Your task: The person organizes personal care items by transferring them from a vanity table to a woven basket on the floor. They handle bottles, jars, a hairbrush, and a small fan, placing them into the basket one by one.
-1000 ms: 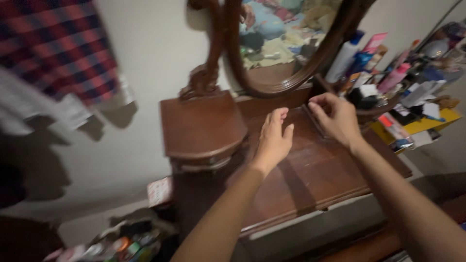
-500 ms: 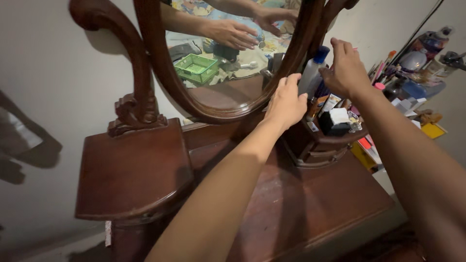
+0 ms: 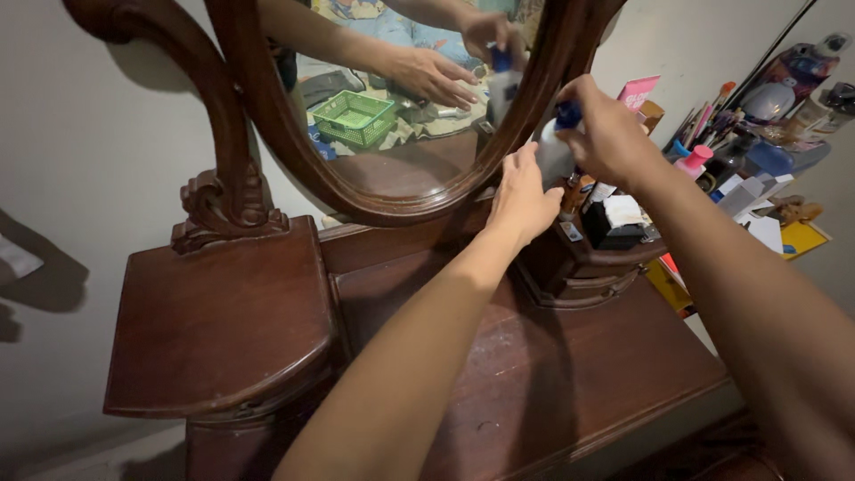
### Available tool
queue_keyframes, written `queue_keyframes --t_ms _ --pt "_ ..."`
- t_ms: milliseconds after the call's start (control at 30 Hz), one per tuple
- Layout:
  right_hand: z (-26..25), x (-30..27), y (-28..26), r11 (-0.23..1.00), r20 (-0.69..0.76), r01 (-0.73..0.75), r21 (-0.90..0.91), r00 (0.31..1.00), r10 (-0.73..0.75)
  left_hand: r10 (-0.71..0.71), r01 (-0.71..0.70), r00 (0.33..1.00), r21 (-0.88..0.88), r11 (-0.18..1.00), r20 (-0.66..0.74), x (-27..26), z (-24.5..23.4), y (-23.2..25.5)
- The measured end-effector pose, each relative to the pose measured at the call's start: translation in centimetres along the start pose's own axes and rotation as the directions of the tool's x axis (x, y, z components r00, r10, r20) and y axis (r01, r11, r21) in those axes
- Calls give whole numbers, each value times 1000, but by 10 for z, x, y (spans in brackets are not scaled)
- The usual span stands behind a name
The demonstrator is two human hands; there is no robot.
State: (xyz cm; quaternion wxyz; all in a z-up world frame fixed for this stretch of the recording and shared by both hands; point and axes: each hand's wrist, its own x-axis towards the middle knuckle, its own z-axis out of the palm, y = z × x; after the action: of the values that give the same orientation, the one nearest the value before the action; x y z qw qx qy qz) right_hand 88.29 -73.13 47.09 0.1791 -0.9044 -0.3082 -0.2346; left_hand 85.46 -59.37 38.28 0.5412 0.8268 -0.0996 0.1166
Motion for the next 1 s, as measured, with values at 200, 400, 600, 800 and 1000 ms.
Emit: queue_keyframes --t_ms 200,400,600,800,1000 --pt "-28 -10 -89 977 60 -126 169 991 118 143 -164 952 -56 985 -272 -46 -41 7" --pt "-44 -48 -223 953 60 100 287 991 -121 197 -238 867 -33 971 -458 -174 -122 12" --pt "-28 -84 -387 914 319 81 397 922 -220 68 -136 862 -101 986 -503 -350 -217 5" --pt "4 -128 -559 830 517 21 558 773 -367 -227 101 844 -272 957 -486 -527 -322 -9" --pt "73 -190 -709 798 650 -13 603 588 -482 -367 327 688 -184 927 -626 -693 -397 -38"
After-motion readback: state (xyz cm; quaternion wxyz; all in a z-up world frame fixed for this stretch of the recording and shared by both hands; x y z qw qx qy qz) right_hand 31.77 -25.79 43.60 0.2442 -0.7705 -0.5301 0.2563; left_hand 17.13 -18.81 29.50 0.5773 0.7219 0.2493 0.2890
